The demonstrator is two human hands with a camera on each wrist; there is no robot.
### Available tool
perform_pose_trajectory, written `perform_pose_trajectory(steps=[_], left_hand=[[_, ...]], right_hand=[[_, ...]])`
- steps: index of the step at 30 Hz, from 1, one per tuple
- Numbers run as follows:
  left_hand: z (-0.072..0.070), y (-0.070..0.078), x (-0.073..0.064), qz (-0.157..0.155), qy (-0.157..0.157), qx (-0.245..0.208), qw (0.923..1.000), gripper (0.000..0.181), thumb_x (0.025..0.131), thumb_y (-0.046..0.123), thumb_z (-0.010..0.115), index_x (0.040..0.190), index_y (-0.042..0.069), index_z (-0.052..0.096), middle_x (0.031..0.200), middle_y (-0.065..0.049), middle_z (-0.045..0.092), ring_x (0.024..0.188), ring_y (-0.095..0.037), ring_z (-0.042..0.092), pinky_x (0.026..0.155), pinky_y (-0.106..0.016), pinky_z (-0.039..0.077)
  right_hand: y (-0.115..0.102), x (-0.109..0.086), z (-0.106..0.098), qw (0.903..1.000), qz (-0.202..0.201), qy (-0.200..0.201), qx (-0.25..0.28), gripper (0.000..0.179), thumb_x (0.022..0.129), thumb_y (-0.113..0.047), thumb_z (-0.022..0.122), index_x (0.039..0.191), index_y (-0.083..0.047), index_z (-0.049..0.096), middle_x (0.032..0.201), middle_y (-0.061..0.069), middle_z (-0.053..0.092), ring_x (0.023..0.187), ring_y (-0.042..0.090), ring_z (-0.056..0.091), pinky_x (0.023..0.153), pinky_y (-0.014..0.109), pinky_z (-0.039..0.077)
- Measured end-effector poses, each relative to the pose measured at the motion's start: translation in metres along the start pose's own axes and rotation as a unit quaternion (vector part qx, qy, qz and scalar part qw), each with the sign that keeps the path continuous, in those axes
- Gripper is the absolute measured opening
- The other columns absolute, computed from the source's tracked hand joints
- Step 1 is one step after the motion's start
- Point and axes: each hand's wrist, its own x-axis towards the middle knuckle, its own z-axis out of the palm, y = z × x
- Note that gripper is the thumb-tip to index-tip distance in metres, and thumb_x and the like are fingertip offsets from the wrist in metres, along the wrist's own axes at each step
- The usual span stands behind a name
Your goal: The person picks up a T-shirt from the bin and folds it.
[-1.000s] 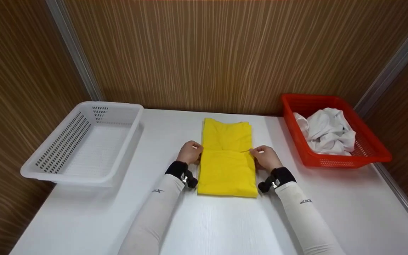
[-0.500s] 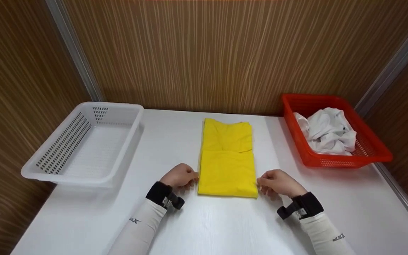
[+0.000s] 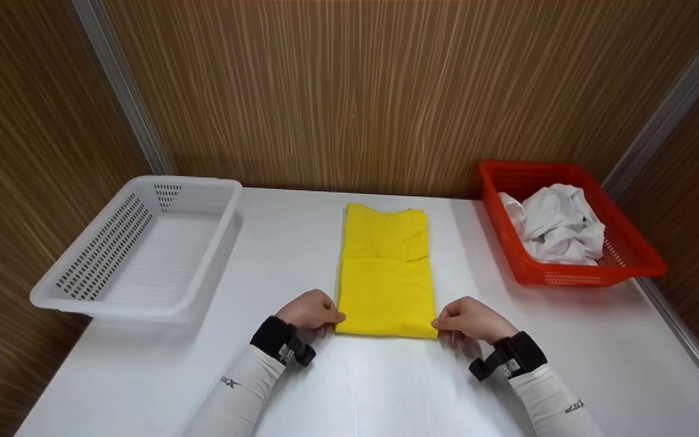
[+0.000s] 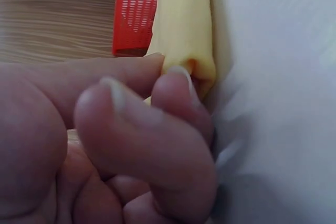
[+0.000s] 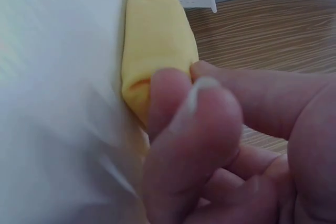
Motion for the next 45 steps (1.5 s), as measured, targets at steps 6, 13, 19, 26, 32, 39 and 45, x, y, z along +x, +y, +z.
perform_pose_trajectory(steps=[6, 13, 19, 26, 32, 39, 45], left_hand=[[0.001, 0.001, -0.002, -0.008, 0.011, 0.013, 0.9998, 0.035, 0.097, 0.023, 0.07, 0.066, 0.006, 0.071, 0.055, 0.003, 0.058, 0.046, -0.009, 0.051, 0.046, -0.019, 0.039], [0.005, 0.002, 0.0, -0.008, 0.028, 0.053, 0.9982, 0.038, 0.095, 0.023, 0.072, 0.06, 0.008, 0.07, 0.048, 0.005, 0.052, 0.043, -0.009, 0.047, 0.044, -0.021, 0.035], [0.008, 0.008, -0.002, -0.025, 0.059, 0.106, 0.9923, 0.037, 0.092, 0.025, 0.074, 0.06, 0.011, 0.063, 0.05, 0.005, 0.051, 0.045, -0.01, 0.045, 0.044, -0.024, 0.034], [0.017, 0.027, -0.009, 0.052, 0.134, 0.144, 0.9791, 0.025, 0.094, 0.027, 0.074, 0.082, 0.011, 0.058, 0.075, 0.0, 0.054, 0.068, -0.016, 0.05, 0.059, -0.028, 0.039], [0.035, 0.036, -0.008, 0.181, 0.111, 0.213, 0.9536, 0.033, 0.09, 0.032, 0.079, 0.11, 0.008, 0.067, 0.118, -0.007, 0.068, 0.112, -0.026, 0.06, 0.095, -0.041, 0.049], [0.044, 0.033, -0.007, 0.2, 0.08, 0.316, 0.9239, 0.036, 0.085, 0.033, 0.083, 0.11, 0.013, 0.067, 0.118, -0.002, 0.07, 0.114, -0.021, 0.064, 0.1, -0.042, 0.048], [0.044, 0.031, -0.004, 0.209, 0.091, 0.348, 0.9091, 0.028, 0.084, 0.026, 0.082, 0.104, 0.014, 0.066, 0.11, -0.002, 0.068, 0.108, -0.022, 0.064, 0.103, -0.043, 0.046]], right_hand=[[0.0, 0.001, 0.003, 0.9998, 0.0, 0.009, -0.02, 0.025, 0.095, -0.024, 0.073, 0.083, -0.002, 0.072, 0.064, 0.0, 0.066, 0.049, 0.01, 0.057, 0.05, 0.022, 0.048], [0.0, 0.0, 0.007, 0.999, 0.02, 0.018, -0.034, 0.025, 0.095, -0.022, 0.073, 0.079, -0.003, 0.071, 0.062, -0.001, 0.064, 0.047, 0.01, 0.057, 0.048, 0.021, 0.047], [-0.003, -0.001, 0.009, 0.9944, 0.012, 0.058, -0.088, 0.024, 0.091, -0.018, 0.072, 0.072, -0.007, 0.063, 0.058, -0.002, 0.057, 0.048, 0.012, 0.052, 0.047, 0.023, 0.042], [-0.021, -0.005, 0.017, 0.9717, -0.041, 0.19, -0.134, 0.012, 0.091, -0.012, 0.072, 0.089, -0.007, 0.062, 0.074, 0.003, 0.056, 0.067, 0.017, 0.05, 0.062, 0.029, 0.042], [-0.037, -0.009, 0.043, 0.953, -0.128, 0.215, -0.17, 0.029, 0.096, -0.015, 0.072, 0.121, -0.002, 0.067, 0.122, 0.014, 0.068, 0.111, 0.032, 0.064, 0.102, 0.048, 0.054], [-0.038, -0.009, 0.062, 0.9495, -0.17, 0.132, -0.229, 0.046, 0.098, -0.02, 0.07, 0.139, -0.001, 0.061, 0.15, 0.018, 0.056, 0.142, 0.039, 0.05, 0.118, 0.056, 0.039], [-0.034, -0.005, 0.066, 0.9403, -0.184, 0.116, -0.262, 0.046, 0.096, -0.02, 0.071, 0.136, 0.001, 0.062, 0.145, 0.021, 0.059, 0.137, 0.041, 0.054, 0.115, 0.055, 0.042]])
